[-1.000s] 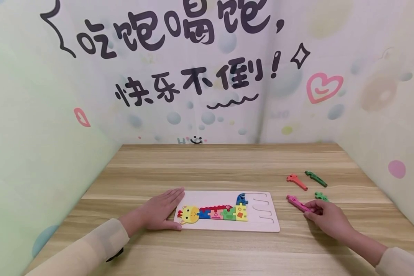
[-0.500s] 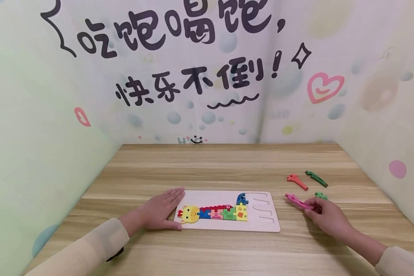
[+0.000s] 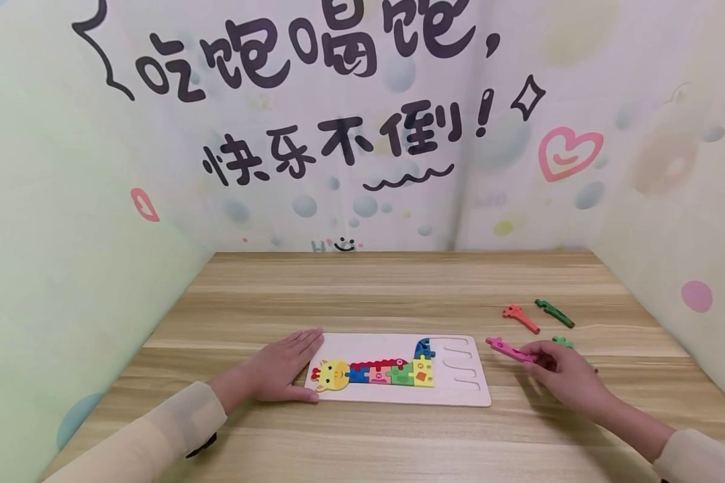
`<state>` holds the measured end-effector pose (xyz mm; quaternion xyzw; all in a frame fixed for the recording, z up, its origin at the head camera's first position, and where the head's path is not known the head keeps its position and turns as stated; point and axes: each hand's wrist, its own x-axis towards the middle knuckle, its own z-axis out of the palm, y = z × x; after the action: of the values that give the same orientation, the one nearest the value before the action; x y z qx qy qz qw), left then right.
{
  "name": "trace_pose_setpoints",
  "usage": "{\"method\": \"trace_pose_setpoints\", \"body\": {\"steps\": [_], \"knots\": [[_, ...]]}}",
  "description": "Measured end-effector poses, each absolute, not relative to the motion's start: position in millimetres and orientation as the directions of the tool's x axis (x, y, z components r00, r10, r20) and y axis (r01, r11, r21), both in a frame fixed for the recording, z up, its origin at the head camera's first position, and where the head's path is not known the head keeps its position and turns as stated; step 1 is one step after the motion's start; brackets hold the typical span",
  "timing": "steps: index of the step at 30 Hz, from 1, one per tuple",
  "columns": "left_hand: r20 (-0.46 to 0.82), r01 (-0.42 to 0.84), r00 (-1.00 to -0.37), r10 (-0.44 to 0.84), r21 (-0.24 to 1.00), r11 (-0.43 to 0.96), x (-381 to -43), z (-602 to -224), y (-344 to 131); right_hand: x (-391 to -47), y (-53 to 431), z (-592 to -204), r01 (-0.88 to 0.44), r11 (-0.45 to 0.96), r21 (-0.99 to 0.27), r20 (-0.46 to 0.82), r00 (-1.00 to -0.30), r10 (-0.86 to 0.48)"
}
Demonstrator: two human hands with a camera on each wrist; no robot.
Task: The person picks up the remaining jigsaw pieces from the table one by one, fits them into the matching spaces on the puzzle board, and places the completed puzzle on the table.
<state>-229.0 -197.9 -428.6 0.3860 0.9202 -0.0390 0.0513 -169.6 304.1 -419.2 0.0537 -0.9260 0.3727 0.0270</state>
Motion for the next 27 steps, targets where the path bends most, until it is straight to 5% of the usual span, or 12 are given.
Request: {"method": "trace_pose_setpoints", "body": {"steps": [27], "knots": [[-0.134, 0.710, -0.700, 0.701, -0.023, 0.704, -229, -428, -197, -170, 275, -421, -0.323, 0.603, -0.729, 0.194, -0.943, -0.271]]}}
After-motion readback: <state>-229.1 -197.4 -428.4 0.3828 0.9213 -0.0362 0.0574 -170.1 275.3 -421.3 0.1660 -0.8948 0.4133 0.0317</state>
